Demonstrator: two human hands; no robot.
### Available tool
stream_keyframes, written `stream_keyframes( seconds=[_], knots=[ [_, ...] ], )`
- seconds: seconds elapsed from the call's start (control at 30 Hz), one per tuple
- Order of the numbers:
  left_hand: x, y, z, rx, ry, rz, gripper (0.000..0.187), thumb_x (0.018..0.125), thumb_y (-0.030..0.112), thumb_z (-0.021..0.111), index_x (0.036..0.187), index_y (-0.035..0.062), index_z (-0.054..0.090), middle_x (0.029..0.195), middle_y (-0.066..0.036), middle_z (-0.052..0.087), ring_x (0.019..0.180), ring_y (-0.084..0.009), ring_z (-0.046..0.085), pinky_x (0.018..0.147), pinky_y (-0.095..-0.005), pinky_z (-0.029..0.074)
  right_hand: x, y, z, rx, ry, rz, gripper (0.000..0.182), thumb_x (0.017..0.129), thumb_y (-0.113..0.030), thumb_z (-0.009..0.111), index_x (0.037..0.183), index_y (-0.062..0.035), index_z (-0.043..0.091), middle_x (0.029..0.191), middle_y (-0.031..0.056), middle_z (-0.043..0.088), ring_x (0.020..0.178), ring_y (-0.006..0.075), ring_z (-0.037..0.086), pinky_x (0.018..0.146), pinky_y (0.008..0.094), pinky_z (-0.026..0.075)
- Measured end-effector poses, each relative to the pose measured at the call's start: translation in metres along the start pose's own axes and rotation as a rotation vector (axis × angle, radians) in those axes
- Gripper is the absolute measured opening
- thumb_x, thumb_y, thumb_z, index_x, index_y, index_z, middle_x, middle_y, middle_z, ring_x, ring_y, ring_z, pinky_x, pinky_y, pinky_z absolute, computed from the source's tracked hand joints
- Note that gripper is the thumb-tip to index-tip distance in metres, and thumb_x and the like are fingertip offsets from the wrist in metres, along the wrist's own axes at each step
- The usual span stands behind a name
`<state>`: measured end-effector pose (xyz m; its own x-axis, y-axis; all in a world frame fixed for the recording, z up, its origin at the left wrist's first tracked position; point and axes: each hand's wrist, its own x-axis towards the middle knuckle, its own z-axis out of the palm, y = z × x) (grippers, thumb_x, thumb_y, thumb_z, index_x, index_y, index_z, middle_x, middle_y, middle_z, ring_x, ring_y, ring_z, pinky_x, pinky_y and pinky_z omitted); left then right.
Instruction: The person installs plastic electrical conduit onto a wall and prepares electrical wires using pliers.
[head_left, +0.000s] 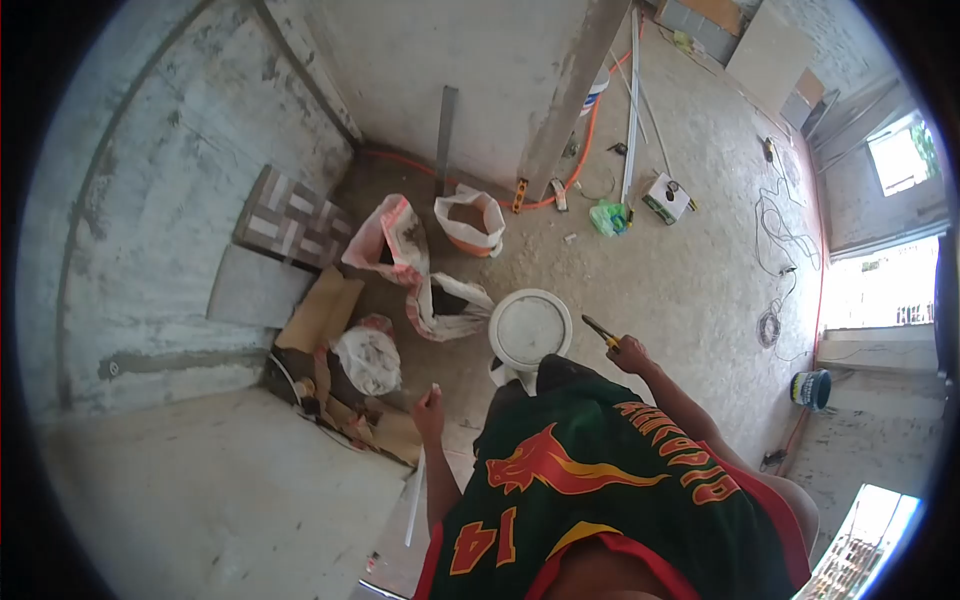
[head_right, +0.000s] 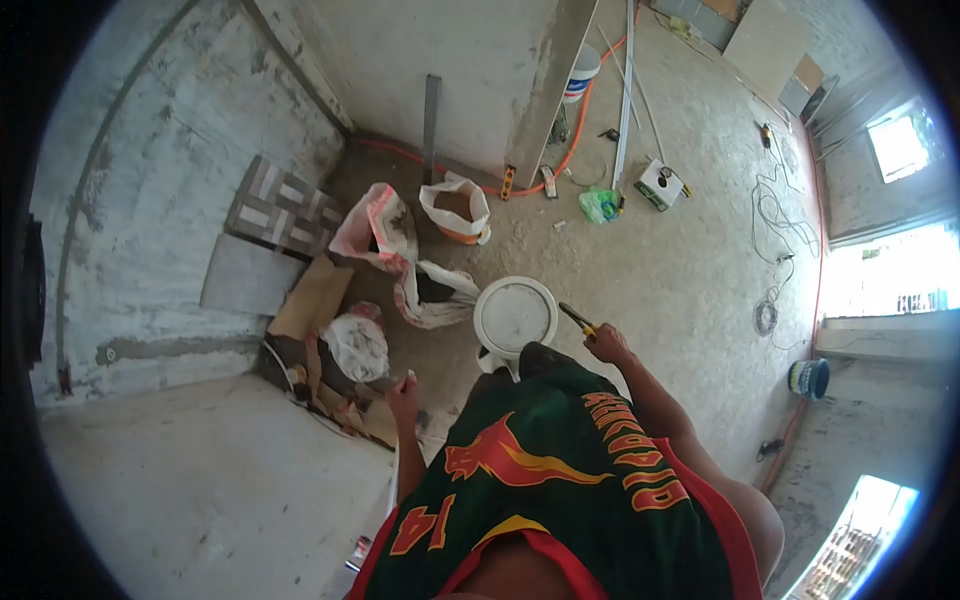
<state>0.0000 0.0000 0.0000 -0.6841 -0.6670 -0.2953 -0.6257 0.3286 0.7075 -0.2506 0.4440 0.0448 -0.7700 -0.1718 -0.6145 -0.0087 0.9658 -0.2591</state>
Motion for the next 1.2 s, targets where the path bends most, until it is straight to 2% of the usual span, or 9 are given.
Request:
stream_keyframes(
  seconds=[0.17,0.27,0.33,0.43,0.57,0.67,0.8,1.0,1.2],
  knots=[
    [-0.007,-0.017,0.002,0.027,-0.015,0.125,0.034,0.091,0.031,0.067,0.086,-0.0028,0.071,0.069,-0.020,0.066,0.064,-0.0261,0.064,0.064,-0.0412,0.049,0.024,0.056,0.070,-0.118,0.014,-0.002,0.047,0.084,-0.047,0.061,0.094,-0.0023,0.070,0.096,0.0239,0.069,0.097,0.0405,0.067,0.087,0.0515,0.052],
    [0.034,-0.013,-0.006,0.097,-0.012,0.044,0.039,0.093,0.038,0.063,0.091,-0.0008,0.072,0.067,-0.023,0.061,0.063,-0.0288,0.065,0.061,-0.0425,0.048,-0.001,0.006,0.037,0.017,0.043,0.114,0.054,0.083,-0.048,0.063,0.107,-0.0002,0.068,0.115,0.0302,0.063,0.113,0.0399,0.061,0.095,0.0500,0.050],
    [0.052,0.011,-0.014,-0.011,0.004,0.029,0.036,0.092,0.034,0.066,0.092,-0.0017,0.071,0.067,-0.018,0.065,0.065,-0.0223,0.066,0.062,-0.0376,0.049,-0.015,-0.002,0.018,0.187,0.106,0.131,0.053,0.079,-0.045,0.069,0.101,0.0030,0.067,0.102,0.0287,0.067,0.101,0.0414,0.066,0.087,0.0496,0.053],
    [0.112,0.018,0.004,-0.183,-0.036,0.293,0.039,0.089,0.021,0.065,0.121,-0.0012,0.065,0.075,-0.015,0.069,0.062,-0.0206,0.060,0.065,-0.0355,0.051,-0.015,0.000,0.001,0.277,0.261,0.189,0.050,0.077,-0.043,0.074,0.091,0.0040,0.066,0.090,0.0265,0.069,0.090,0.0414,0.069,0.077,0.0496,0.054],
    [0.183,0.077,0.026,-0.241,-0.050,0.412,0.028,0.089,0.012,0.066,0.112,-0.0037,0.068,0.074,-0.008,0.068,0.066,-0.0150,0.062,0.067,-0.0307,0.051,-0.005,0.006,-0.015,0.325,0.598,0.071,0.046,0.077,-0.040,0.073,0.070,0.0038,0.063,0.069,0.0246,0.064,0.069,0.0398,0.067,0.063,0.0484,0.052],
    [0.182,0.200,-0.013,-0.510,-0.240,0.391,0.013,0.087,0.005,0.066,0.096,-0.0040,0.070,0.070,-0.004,0.065,0.070,-0.0096,0.064,0.066,-0.0274,0.050,-0.022,-0.027,-0.058,0.409,0.632,0.179,0.046,0.076,-0.040,0.076,0.083,0.0031,0.064,0.088,0.0246,0.066,0.087,0.0405,0.067,0.073,0.0488,0.052],
    [0.177,0.339,-0.071,-0.676,-0.118,0.662,0.024,0.092,0.018,0.069,0.103,-0.0031,0.071,0.080,-0.010,0.073,0.076,-0.0125,0.068,0.070,-0.0282,0.052,-0.035,-0.090,-0.127,0.576,0.780,0.119,0.038,0.076,-0.031,0.079,0.083,0.0027,0.064,0.093,0.0231,0.064,0.088,0.0399,0.065,0.075,0.0473,0.051],
    [0.171,0.490,-0.122,-0.944,0.029,0.870,0.021,0.093,0.013,0.069,0.099,-0.0077,0.069,0.089,-0.010,0.072,0.080,-0.0144,0.066,0.076,-0.0302,0.054,0.007,-0.145,-0.214,0.472,0.993,-0.408,0.026,0.078,-0.020,0.079,0.093,0.0001,0.071,0.098,0.0199,0.060,0.089,0.0375,0.062,0.076,0.0447,0.050],
    [0.167,0.633,-0.140,-1.003,0.020,1.008,0.018,0.089,0.006,0.072,0.096,-0.0086,0.066,0.084,-0.008,0.067,0.078,-0.0112,0.063,0.073,-0.0277,0.056,0.000,-0.198,-0.337,0.548,1.096,-0.532,0.034,0.069,-0.016,0.085,0.099,-0.0028,0.075,0.099,0.0156,0.059,0.091,0.0333,0.060,0.078,0.0432,0.048]
  ],
)
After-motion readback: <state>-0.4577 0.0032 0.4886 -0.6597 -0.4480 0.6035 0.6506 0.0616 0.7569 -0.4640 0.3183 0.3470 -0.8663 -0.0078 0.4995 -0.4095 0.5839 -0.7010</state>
